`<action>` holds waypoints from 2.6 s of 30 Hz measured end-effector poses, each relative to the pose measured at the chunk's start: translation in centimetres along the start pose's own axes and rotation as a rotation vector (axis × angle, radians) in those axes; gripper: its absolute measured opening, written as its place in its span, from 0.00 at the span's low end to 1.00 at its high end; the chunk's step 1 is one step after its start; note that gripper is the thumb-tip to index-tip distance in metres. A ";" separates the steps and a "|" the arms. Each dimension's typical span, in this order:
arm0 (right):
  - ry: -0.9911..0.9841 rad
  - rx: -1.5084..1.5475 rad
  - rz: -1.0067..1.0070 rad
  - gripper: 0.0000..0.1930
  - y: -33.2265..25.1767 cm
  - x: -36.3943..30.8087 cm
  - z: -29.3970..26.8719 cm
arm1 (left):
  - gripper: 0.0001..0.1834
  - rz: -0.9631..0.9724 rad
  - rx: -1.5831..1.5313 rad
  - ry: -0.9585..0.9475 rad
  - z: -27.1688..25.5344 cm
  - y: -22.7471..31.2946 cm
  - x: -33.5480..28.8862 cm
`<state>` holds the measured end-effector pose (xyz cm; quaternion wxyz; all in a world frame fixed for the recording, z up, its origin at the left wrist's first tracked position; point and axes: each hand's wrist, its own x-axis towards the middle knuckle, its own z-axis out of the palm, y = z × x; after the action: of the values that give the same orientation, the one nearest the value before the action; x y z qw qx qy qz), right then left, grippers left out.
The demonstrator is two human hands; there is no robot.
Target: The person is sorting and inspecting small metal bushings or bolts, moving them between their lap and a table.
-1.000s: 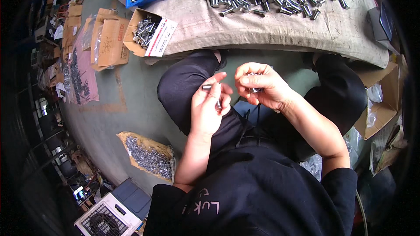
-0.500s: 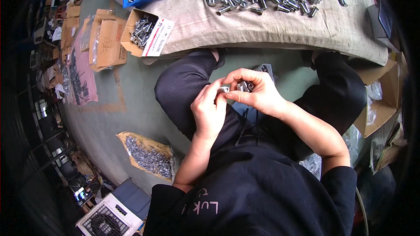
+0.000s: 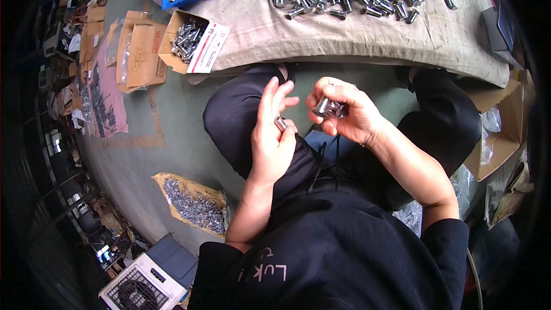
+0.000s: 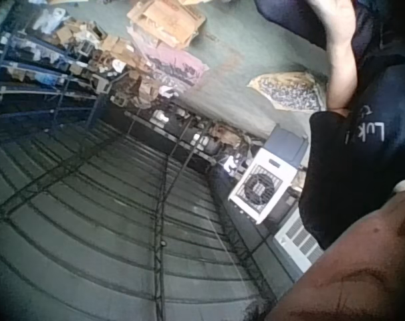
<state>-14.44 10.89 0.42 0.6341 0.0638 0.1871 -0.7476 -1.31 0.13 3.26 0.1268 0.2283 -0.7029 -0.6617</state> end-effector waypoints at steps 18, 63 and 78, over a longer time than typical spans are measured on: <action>-0.262 -1.318 -0.497 0.13 1.5 -0.1 0.4 | 0.47 0.139 0.664 -0.197 0.9 0.6 0.2; 0.061 -0.079 -0.085 0.08 1.1 0.8 -1.6 | 0.15 -0.530 -1.150 0.037 -0.9 -0.8 0.8; 0.043 0.144 0.161 0.13 1.6 0.4 -1.7 | 0.06 -0.422 -0.876 0.081 0.3 0.4 0.2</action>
<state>-13.16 10.88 -1.59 0.6818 0.1401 0.1406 -0.7041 -1.71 0.32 3.57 0.1014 0.3167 -0.2911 -0.8970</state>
